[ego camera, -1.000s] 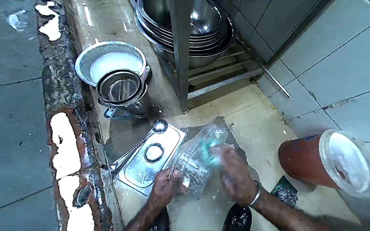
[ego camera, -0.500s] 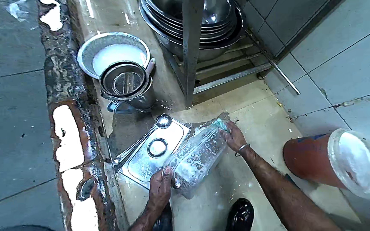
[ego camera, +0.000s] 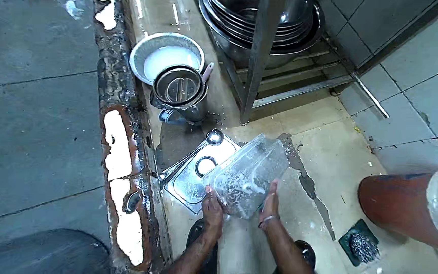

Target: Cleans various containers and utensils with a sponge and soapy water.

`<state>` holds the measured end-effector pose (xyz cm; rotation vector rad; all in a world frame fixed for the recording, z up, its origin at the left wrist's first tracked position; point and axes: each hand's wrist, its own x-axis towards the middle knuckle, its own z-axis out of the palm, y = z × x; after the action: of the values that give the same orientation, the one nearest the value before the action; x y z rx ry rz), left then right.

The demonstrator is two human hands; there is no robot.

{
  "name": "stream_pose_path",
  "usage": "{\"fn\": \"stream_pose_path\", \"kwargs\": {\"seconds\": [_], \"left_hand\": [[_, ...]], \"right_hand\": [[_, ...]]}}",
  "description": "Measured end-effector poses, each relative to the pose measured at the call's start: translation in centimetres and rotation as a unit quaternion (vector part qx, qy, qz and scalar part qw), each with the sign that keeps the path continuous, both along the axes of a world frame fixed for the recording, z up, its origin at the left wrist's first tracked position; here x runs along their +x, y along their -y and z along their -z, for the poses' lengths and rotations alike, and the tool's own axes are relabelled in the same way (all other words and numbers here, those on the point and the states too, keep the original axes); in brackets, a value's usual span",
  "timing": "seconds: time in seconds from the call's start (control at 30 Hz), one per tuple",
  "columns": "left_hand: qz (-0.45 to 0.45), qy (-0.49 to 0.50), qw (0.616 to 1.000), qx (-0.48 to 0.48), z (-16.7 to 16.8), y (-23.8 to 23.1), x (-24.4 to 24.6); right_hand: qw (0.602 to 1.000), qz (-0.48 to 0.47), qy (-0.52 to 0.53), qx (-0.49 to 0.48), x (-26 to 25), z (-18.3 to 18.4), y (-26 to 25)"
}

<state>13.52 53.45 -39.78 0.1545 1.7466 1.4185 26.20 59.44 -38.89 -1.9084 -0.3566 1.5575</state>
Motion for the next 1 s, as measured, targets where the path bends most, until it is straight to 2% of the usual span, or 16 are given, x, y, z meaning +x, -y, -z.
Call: {"fn": "stream_pose_path", "kwargs": {"seconds": [0.07,0.2,0.3,0.37,0.4,0.47,0.53,0.6,0.7,0.77,0.8,0.87,0.93,1.0], "left_hand": [[-0.011,0.019,1.0,0.004,-0.1,-0.4,0.1],[0.008,0.001,1.0,-0.029,0.1,-0.8,-0.6],[0.056,-0.02,0.995,-0.08,0.7,-0.4,-1.6],[0.077,0.004,0.993,-0.09,0.4,0.2,-2.1],[0.06,0.04,0.995,-0.074,0.2,0.5,-2.2],[-0.002,0.108,0.994,-0.03,0.8,0.6,-2.2],[-0.03,0.147,0.989,-0.015,1.0,0.9,-2.3],[-0.033,0.174,0.984,-0.013,0.9,1.2,-2.3],[-0.051,0.2,0.978,-0.028,1.3,1.9,-2.5],[-0.063,0.207,0.976,-0.038,1.4,2.7,-3.1],[-0.062,0.207,0.975,-0.053,1.2,3.3,-3.2],[-0.057,0.202,0.974,-0.081,0.9,3.9,-3.5],[-0.058,0.186,0.976,-0.096,0.8,3.8,-3.6],[-0.054,0.165,0.979,-0.103,0.5,3.4,-3.7]], "right_hand": [[0.999,-0.041,0.012,-0.013,-2.4,-2.1,3.5],[0.993,-0.09,-0.072,-0.032,-4.1,-4.7,7.8],[0.97,-0.238,-0.046,0.023,-3.6,-7.0,8.1],[0.923,-0.361,0.03,0.127,-3.3,-9.2,7.0],[0.896,-0.39,0.08,0.194,-3.2,-10.1,6.4],[0.841,-0.38,0.199,0.33,-2.7,-10.8,4.8],[0.774,-0.375,0.276,0.43,-2.1,-9.5,2.9],[0.708,-0.433,0.313,0.462,-2.2,-6.6,2.5],[0.611,-0.552,0.339,0.456,-3.1,-2.4,4.8],[0.583,-0.569,0.357,0.458,-3.7,-1.3,4.6],[0.582,-0.576,0.37,0.44,-3.5,-1.0,3.6],[0.607,-0.585,0.401,0.358,-2.0,-0.1,-0.3],[0.659,-0.573,0.409,0.263,0.9,1.4,-6.2],[0.732,-0.533,0.372,0.204,4.1,3.0,-10.2]]}}
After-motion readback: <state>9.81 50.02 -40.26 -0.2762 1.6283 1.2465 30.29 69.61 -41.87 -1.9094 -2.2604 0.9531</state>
